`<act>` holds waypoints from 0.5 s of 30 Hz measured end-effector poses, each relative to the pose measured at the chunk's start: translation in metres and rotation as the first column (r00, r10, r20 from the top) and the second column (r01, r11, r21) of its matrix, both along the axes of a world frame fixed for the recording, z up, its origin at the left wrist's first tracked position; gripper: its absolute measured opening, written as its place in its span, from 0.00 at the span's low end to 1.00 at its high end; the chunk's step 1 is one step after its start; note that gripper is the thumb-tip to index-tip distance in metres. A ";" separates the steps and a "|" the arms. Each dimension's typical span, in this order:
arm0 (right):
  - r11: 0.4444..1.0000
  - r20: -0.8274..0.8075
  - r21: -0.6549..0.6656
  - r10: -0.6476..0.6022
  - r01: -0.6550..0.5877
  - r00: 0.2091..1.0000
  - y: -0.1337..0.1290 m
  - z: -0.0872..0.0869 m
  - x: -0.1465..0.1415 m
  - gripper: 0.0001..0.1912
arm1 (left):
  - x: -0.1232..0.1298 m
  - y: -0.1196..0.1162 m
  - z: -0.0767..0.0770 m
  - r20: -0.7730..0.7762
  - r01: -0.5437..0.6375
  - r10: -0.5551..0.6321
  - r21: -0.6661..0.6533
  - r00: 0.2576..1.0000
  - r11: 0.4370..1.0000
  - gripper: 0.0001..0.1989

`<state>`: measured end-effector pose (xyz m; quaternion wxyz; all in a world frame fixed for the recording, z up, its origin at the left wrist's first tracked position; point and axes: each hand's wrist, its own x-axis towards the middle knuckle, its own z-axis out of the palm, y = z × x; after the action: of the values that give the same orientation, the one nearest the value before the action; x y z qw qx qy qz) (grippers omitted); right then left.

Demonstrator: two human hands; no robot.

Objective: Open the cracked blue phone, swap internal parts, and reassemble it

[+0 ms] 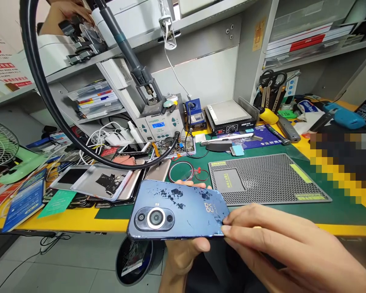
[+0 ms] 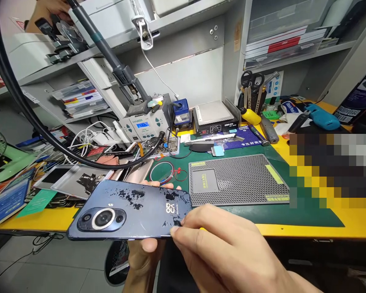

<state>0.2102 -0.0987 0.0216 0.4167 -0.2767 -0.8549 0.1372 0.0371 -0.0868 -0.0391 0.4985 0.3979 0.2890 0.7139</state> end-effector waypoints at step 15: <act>0.990 -0.138 0.086 -0.097 0.109 0.986 -0.007 -0.016 -0.006 0.12 | -0.008 0.006 -0.008 -0.050 0.042 -0.040 0.038 0.998 0.998 0.46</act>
<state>0.2043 -0.1052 0.0057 0.4919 -0.2910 -0.8152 0.0935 0.0296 -0.0810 -0.0467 0.4979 0.4311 0.2789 0.6990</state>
